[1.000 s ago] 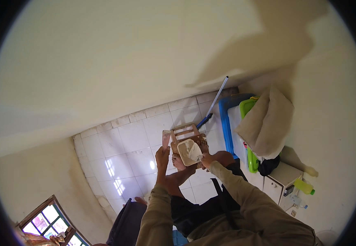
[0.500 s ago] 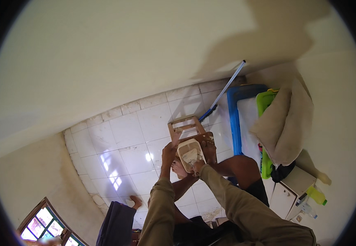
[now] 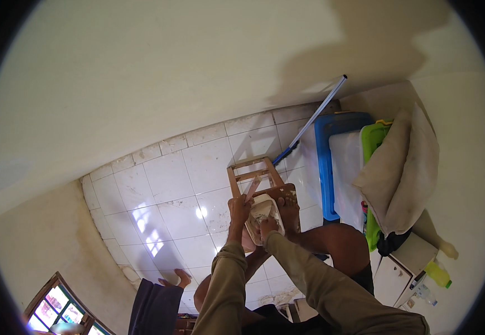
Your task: The person applies plaster to a ceiling using a putty knife and a scraper, repeatedly spreading the material over uneven areas and cleaning the tools against each other.
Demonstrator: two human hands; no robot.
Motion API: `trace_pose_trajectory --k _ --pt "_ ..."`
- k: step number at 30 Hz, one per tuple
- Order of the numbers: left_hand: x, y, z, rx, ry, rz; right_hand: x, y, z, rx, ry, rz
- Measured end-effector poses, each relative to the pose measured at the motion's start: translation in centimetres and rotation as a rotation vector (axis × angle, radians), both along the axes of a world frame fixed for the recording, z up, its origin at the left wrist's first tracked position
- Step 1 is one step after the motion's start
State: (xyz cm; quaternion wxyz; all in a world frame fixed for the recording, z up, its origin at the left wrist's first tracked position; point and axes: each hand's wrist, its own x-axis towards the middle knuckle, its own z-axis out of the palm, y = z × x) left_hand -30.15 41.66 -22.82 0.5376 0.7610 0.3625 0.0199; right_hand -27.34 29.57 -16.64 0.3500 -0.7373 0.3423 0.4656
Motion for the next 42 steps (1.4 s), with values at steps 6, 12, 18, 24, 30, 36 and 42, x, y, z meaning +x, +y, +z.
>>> trace_pose_trajectory --k 6,12,18,24,30,36,42 --pt "0.5 0.0 0.8 -0.095 0.125 -0.010 -0.6 -2.1 -2.0 0.067 -0.039 0.123" --pt "0.4 0.2 0.9 -0.090 0.121 -0.050 -0.6 -2.2 -4.6 0.105 -0.065 0.199" --pt "0.9 -0.1 1.8 -0.175 0.134 -0.033 -1.0 -5.5 -5.9 0.349 0.012 -0.030" --pt "0.4 0.1 0.8 -0.085 0.145 0.008 -2.7 -8.7 -2.9 0.253 0.038 0.099" --pt "-0.5 -0.3 0.1 -0.093 0.078 0.053 -1.2 -6.5 -0.8 0.118 0.081 0.123" --pt "-0.3 -0.8 0.5 -0.015 0.084 -0.021 -1.5 -5.4 -0.6 0.076 0.053 0.059" --pt "-0.1 -0.9 0.8 0.036 0.138 -0.004 -0.7 -5.0 -2.2 0.089 -0.059 0.282"
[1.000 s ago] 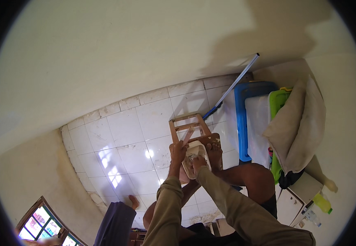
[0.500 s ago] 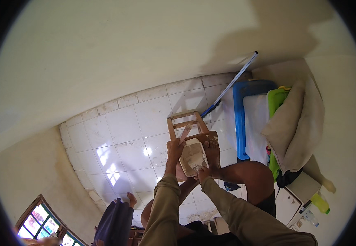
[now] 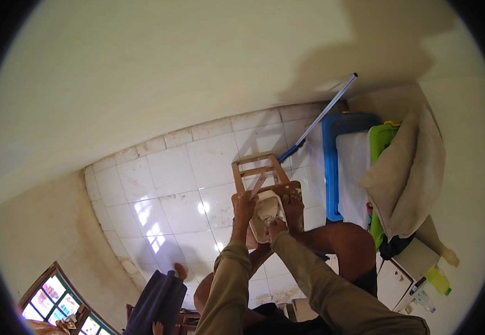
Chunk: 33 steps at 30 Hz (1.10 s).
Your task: The person applies plaster to a ceiling using a putty knife and a scraper, repeatedly spreading the material over uneven areas and cleaning the tools against each other.
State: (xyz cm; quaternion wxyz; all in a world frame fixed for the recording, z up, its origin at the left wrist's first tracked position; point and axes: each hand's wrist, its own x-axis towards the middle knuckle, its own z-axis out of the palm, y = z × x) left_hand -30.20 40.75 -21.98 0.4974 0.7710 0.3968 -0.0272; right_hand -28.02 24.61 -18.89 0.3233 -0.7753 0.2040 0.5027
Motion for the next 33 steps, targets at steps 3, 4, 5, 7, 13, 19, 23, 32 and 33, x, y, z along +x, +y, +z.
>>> trace_pose_trajectory --k 3,4,5,7,13,19,23,32,33 --pt "-0.1 -0.4 0.4 -0.014 -0.022 0.062 0.0 0.2 0.5 0.001 -0.001 -0.030" --pt "0.3 -0.2 0.4 -0.013 -0.024 0.059 -0.1 0.2 0.4 -0.011 0.005 -0.101" --pt "0.2 -0.1 0.1 0.007 -0.069 0.056 0.1 0.4 0.7 -0.009 0.007 -0.099" --pt "-0.2 -0.1 -0.3 0.028 -0.111 0.054 0.4 0.8 1.4 -0.010 0.079 -0.173" --pt "-0.8 0.2 -1.3 0.053 -0.138 -0.003 1.2 0.7 -1.1 0.018 0.015 0.184" --pt "-0.2 0.3 0.1 -0.119 -0.074 0.089 1.4 -1.3 0.8 -0.204 -0.103 0.694" --pt "-0.4 0.4 0.0 -0.178 -0.071 0.086 2.7 1.5 3.3 -0.318 -0.034 0.847" --pt "-0.4 0.2 0.1 -0.271 -0.030 0.112 5.6 5.3 3.0 -0.157 0.042 1.188" --pt "-0.4 0.2 0.1 -0.274 -0.048 0.122 5.8 5.2 3.1 -0.128 0.006 1.233"
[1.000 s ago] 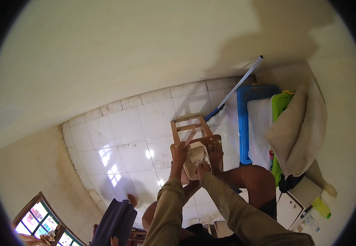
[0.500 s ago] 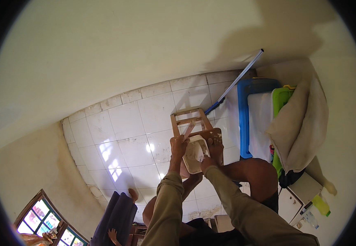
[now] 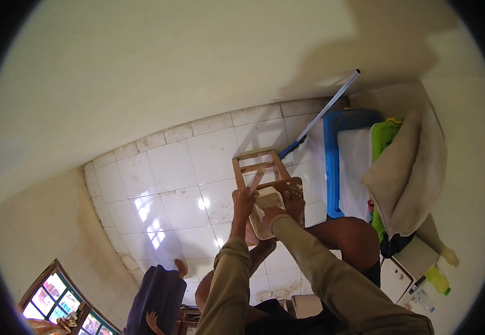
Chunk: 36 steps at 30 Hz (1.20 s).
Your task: The person applies plaster to a ceiling using a putty knife and a scraper, repeatedly spreading the material over uneven areas and cleaning the tools against each other.
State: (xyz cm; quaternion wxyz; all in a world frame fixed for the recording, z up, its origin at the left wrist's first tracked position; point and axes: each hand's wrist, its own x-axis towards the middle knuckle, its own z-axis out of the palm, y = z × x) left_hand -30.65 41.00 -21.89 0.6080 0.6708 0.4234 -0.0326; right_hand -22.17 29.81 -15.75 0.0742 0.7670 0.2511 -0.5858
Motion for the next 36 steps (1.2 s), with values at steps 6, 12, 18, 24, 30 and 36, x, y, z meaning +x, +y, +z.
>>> trace_pose_trajectory --k 6,12,18,24,30,36 --pt "-0.7 0.0 -0.8 0.123 -0.117 0.008 3.4 -0.1 0.3 0.015 0.109 0.081" --pt "-0.6 0.6 0.7 0.137 -0.034 -0.103 5.8 -2.8 1.5 0.009 0.019 0.088" --pt "-2.9 4.3 4.9 0.315 0.094 -0.096 7.8 -5.2 6.3 0.105 0.117 -0.089" --pt "-2.9 6.4 16.6 0.165 0.031 -0.071 11.3 -5.3 20.8 0.235 0.195 -0.395" --pt "-1.9 5.3 32.4 -0.173 -0.132 -0.026 16.5 -3.7 40.2 0.611 0.111 -0.364" --pt "2.5 4.6 61.3 -0.318 -0.183 -0.087 21.9 -1.3 64.3 0.969 -0.058 -0.048"
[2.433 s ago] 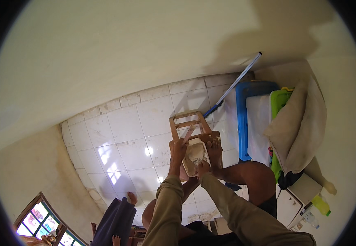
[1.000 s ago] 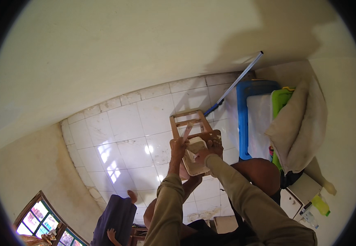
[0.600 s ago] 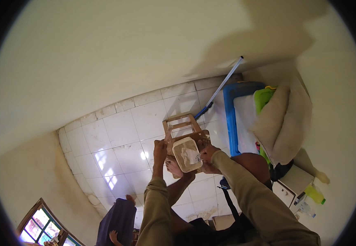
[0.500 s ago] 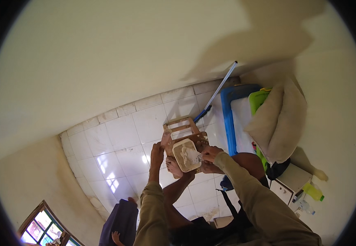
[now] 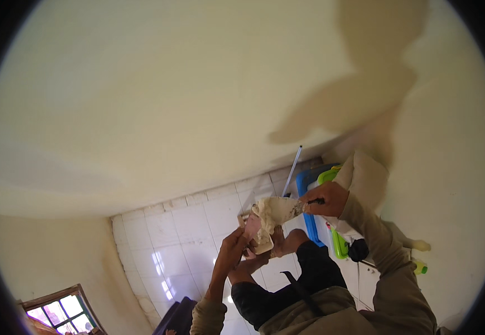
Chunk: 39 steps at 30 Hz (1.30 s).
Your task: The person applies plaster to a ceiling using a putty knife and a scraper, repeatedly spreading the material over uneven areas and cleaning the tools against each other.
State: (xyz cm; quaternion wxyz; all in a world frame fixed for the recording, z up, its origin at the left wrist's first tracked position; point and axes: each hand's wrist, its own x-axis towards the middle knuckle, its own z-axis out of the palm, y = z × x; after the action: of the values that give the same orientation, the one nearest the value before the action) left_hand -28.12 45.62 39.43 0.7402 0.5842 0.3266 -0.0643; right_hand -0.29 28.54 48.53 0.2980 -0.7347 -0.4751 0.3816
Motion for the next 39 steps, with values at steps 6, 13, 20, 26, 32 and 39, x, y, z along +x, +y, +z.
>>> trace_pose_trajectory --k 6,13,20,26,32,39 --pt "1.9 -0.7 18.6 -0.019 -0.166 -0.028 1.4 -0.3 18.9 0.221 -0.363 0.110" --pt "3.1 -2.4 33.7 0.034 -0.330 0.009 0.9 -2.7 35.1 0.540 -0.797 0.240" --pt "3.6 -3.5 39.9 -0.116 -0.422 0.065 1.1 -4.6 38.0 0.832 -0.999 0.196" --pt "3.6 -4.5 42.9 0.006 -0.386 0.110 0.9 -4.3 36.9 0.890 -1.059 0.133" --pt "3.0 -5.3 44.5 0.107 -0.436 0.138 0.0 -3.2 36.6 0.856 -1.018 0.104" --pt "2.4 -5.3 43.7 0.235 -0.491 0.114 0.2 -2.5 34.8 0.905 -0.994 0.049"
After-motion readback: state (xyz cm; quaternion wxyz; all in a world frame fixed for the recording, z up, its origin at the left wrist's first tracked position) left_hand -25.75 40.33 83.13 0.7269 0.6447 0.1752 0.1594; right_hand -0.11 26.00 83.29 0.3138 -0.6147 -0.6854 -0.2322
